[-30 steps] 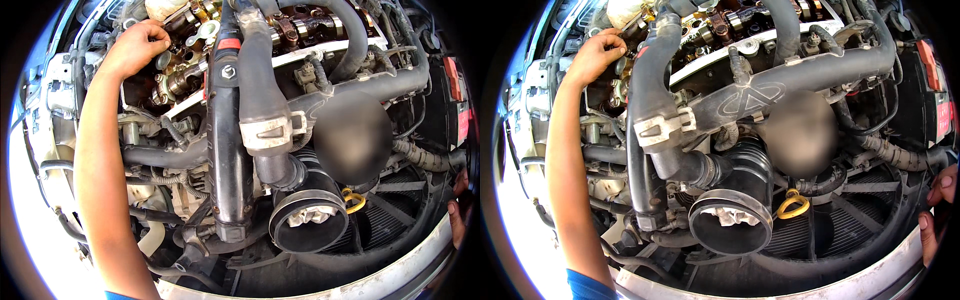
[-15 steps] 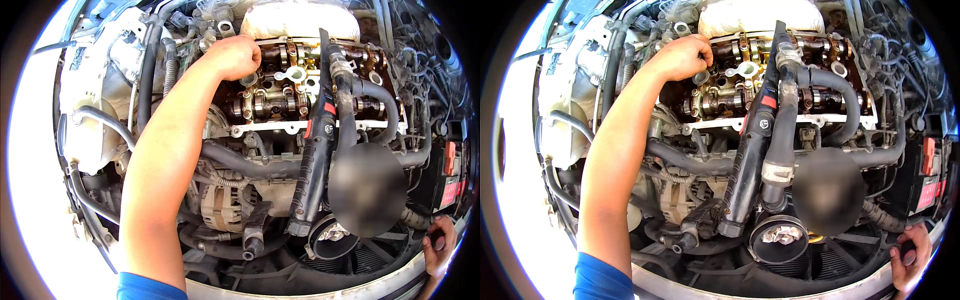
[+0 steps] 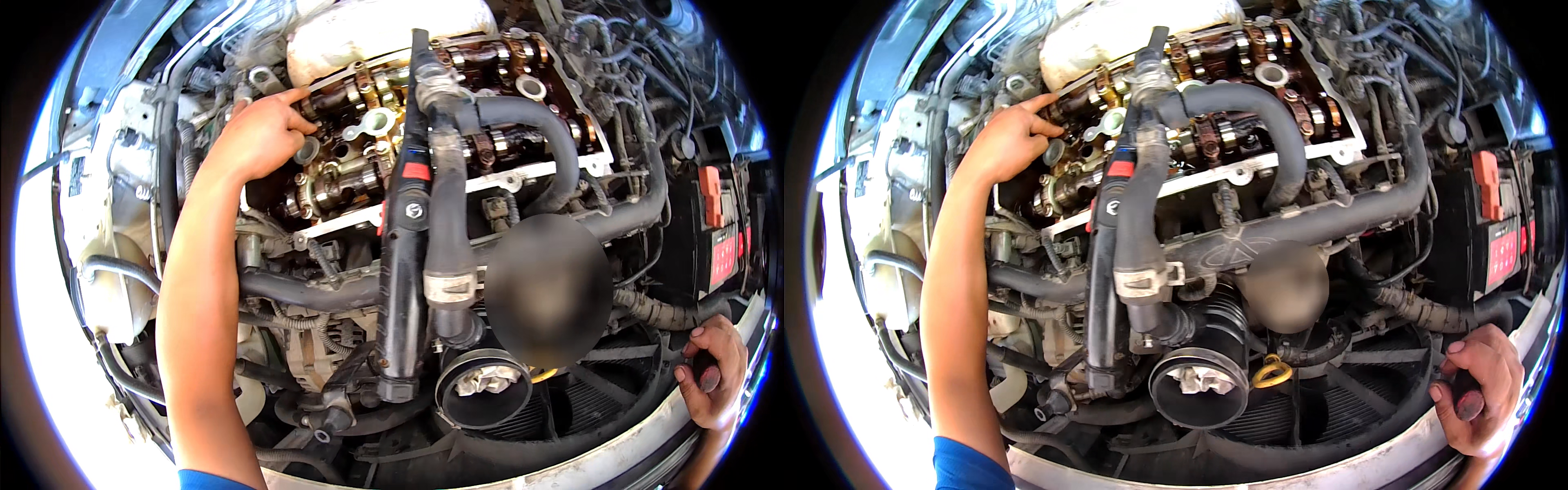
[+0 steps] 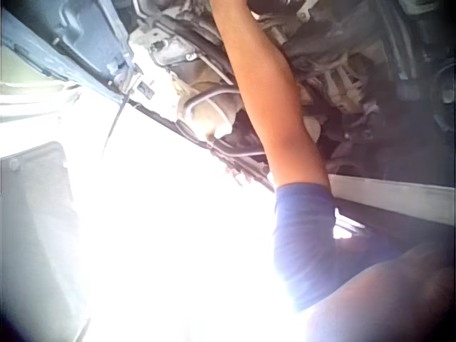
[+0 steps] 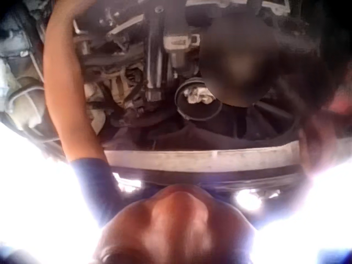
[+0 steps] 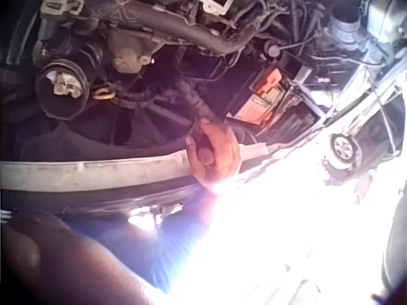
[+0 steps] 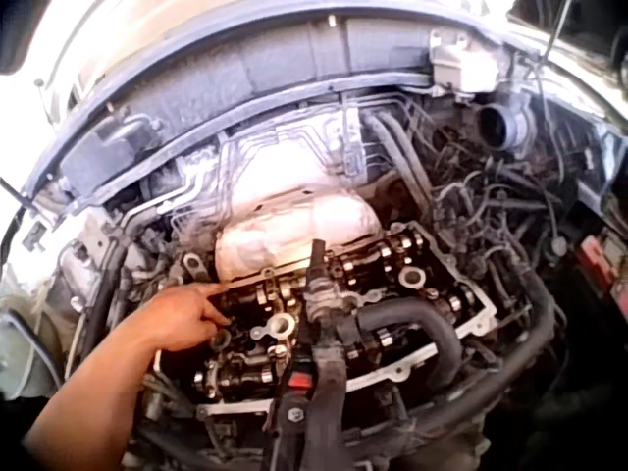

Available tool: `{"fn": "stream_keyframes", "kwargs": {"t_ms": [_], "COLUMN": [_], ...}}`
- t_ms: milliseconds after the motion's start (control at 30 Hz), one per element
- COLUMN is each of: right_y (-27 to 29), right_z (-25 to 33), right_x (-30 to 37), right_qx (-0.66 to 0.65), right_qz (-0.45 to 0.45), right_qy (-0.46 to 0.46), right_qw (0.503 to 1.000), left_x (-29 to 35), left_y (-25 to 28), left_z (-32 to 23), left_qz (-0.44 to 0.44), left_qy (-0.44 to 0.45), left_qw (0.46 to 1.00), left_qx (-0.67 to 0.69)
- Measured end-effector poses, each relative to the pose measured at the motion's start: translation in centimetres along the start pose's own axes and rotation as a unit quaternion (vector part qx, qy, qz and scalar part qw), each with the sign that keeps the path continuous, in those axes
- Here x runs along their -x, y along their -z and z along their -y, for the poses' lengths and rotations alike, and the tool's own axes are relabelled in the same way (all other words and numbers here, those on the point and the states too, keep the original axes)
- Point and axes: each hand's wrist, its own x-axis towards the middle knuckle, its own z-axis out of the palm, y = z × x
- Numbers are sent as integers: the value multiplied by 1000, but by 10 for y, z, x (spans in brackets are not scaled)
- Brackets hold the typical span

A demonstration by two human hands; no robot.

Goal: The person works on the internal components of an open car engine valve train by hand and with a tool.

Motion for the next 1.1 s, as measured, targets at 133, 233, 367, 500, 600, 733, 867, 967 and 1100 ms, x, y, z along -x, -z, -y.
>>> {"fn": "stream_keyframes", "kwargs": {"t_ms": [133,233,367,500,600,733,867,967,1100], "right_y": [0,-1,-1,-2,-3,-5,4,11,12], "right_z": [2,3,2,2,1,-7,-9,-10,-16], "right_x": [-2,-3,-2,-3,-3,1,7,8,10], "right_qx": [-3,1,-2,-1,-3,-28,-39,-39,-45], "right_qz": [3,3,4,1,-2,4,60,95,111], "right_qy": [20,18,8,16,19,28,15,34,53], "right_qw": [1000,1000,1000,1000,1000,999,997,994,991], "left_x": [0,1,3,-3,-8,-5,-8,-14,-15], "left_y": [3,2,-2,-7,-13,-13,-19,-21,-20], "left_z": [-7,-1,-1,-6,-3,-4,-6,-6,-4], "left_qz": [7,6,-27,-44,-32,-64,-77,-70,-63], "left_qy": [10,0,-8,10,31,17,18,27,24], "left_qw": [1000,1000,1000,999,999,997,997,997,998], "left_qx": [0,2,-6,-10,-13,-26,-23,-15,-7]}}
